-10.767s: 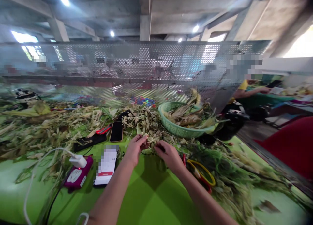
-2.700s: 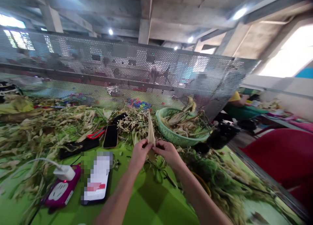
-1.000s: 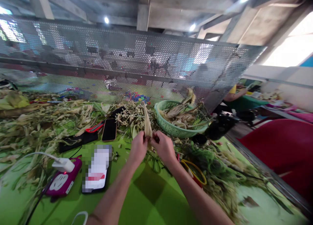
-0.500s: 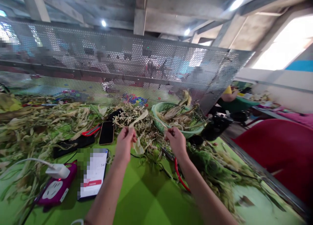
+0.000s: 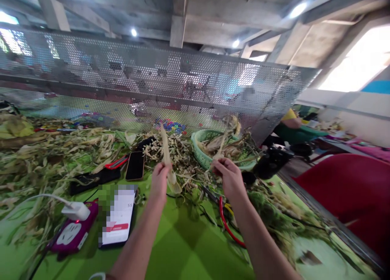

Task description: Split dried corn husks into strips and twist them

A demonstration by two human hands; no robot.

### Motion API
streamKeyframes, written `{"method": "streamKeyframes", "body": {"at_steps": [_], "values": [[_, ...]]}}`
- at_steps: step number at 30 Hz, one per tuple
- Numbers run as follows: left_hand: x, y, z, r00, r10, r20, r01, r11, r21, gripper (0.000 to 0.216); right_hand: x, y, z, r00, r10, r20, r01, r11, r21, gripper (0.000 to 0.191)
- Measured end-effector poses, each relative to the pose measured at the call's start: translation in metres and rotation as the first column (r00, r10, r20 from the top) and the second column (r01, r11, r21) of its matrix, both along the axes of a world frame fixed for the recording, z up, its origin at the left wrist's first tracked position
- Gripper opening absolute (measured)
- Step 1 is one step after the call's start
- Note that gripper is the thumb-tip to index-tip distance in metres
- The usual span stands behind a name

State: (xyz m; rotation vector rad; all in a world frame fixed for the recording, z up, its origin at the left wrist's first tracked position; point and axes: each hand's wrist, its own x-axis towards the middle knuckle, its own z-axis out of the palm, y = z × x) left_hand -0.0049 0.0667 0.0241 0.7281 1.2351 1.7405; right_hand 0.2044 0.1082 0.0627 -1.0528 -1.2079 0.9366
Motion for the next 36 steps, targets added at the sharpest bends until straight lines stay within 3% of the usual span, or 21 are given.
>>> {"method": "streamKeyframes", "body": {"at_steps": [5,10,19,27,36], "values": [[0.018,-0.006,-0.001,0.965,-0.220,-0.145,0.217,0.976,-0.033,0.017,-0.039,-0.022,-0.006,0.955,0.290,0.066,-0.282,0.953,-0.112,0.029],[0.021,-0.004,0.001,0.957,-0.244,-0.158,0.253,0.967,0.039,0.018,-0.055,-0.026,-0.018,0.910,0.395,0.126,-0.381,0.917,-0.121,0.030],[0.021,-0.002,-0.006,0.925,-0.333,-0.184,0.346,0.937,0.043,0.015,-0.052,-0.019,-0.027,0.932,0.335,0.139,-0.321,0.940,-0.112,0.032],[0.017,-0.002,-0.006,0.869,-0.278,-0.409,0.301,0.954,-0.008,0.015,-0.048,-0.015,-0.032,0.894,0.312,0.321,-0.312,0.949,-0.053,0.022],[0.019,-0.003,-0.013,0.737,-0.244,-0.630,0.271,0.961,-0.055,0.013,-0.048,-0.019,-0.029,0.710,0.095,0.698,-0.198,0.978,0.069,0.010]]}}
